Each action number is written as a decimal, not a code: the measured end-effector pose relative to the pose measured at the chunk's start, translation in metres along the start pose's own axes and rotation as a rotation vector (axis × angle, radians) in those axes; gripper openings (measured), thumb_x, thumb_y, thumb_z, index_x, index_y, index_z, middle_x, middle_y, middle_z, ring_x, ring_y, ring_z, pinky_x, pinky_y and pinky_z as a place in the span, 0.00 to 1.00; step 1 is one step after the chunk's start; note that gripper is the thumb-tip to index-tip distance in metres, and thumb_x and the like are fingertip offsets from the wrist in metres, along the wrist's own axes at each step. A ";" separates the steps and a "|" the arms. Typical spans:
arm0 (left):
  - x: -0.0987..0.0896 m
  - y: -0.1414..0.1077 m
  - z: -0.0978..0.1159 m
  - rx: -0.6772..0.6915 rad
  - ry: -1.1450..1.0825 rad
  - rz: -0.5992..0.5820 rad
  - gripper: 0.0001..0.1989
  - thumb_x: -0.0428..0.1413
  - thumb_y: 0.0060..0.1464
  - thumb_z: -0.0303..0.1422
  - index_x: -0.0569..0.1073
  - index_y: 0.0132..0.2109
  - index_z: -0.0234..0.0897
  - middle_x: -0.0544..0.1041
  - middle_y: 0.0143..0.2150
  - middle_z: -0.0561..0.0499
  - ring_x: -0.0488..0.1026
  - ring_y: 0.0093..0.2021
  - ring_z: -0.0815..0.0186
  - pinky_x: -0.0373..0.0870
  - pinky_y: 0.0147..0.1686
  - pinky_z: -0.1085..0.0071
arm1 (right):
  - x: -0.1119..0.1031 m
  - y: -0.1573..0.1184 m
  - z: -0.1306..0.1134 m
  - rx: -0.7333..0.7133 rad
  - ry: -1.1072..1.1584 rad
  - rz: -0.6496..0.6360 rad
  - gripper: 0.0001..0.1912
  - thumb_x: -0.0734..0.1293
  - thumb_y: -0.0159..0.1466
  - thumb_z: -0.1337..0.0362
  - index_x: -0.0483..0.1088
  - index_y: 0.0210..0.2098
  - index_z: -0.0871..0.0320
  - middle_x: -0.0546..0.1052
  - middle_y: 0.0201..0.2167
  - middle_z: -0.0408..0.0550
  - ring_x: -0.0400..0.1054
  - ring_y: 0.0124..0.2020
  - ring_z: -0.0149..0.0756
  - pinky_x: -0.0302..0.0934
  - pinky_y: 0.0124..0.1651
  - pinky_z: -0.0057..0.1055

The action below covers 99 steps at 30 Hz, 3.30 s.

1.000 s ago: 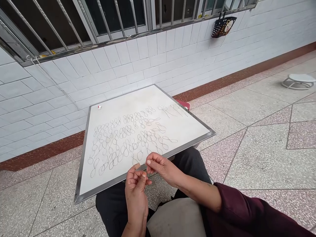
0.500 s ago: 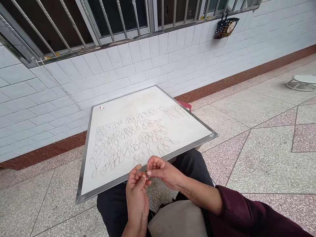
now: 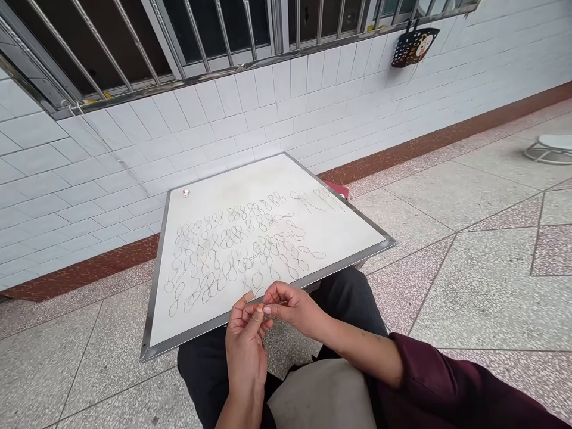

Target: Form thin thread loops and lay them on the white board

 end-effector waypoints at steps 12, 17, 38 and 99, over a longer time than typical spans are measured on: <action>0.011 0.005 0.000 -0.065 0.011 -0.080 0.26 0.73 0.38 0.30 0.79 0.47 0.37 0.78 0.35 0.52 0.76 0.37 0.69 0.74 0.41 0.72 | -0.014 0.006 0.000 -0.009 -0.063 0.039 0.10 0.73 0.57 0.64 0.70 0.37 0.56 0.74 0.31 0.40 0.69 0.32 0.29 0.64 0.38 0.28; 0.007 0.010 -0.002 -0.073 0.000 -0.066 0.27 0.74 0.35 0.30 0.80 0.46 0.36 0.78 0.33 0.52 0.76 0.36 0.69 0.74 0.41 0.72 | -0.007 0.006 -0.005 -0.023 -0.080 0.001 0.07 0.71 0.59 0.66 0.71 0.37 0.57 0.77 0.34 0.43 0.71 0.34 0.31 0.65 0.41 0.31; -0.005 0.013 -0.002 -0.039 0.077 -0.007 0.28 0.74 0.34 0.33 0.80 0.46 0.34 0.82 0.36 0.47 0.73 0.30 0.72 0.68 0.30 0.77 | -0.016 0.009 0.002 -0.066 -0.136 0.096 0.12 0.72 0.57 0.65 0.68 0.39 0.56 0.71 0.30 0.39 0.66 0.31 0.30 0.62 0.37 0.29; -0.003 0.009 0.026 0.199 0.247 0.010 0.29 0.71 0.42 0.36 0.75 0.52 0.38 0.75 0.30 0.55 0.72 0.31 0.69 0.69 0.36 0.73 | 0.014 -0.008 0.032 0.119 0.127 -0.134 0.23 0.75 0.56 0.47 0.72 0.37 0.60 0.72 0.30 0.40 0.63 0.28 0.26 0.60 0.34 0.28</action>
Point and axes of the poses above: each hand's wrist, its own y-axis towards the middle knuckle, its own x-axis out of the palm, z = x × y, the point moved 10 cm from there along y, towards the middle knuckle
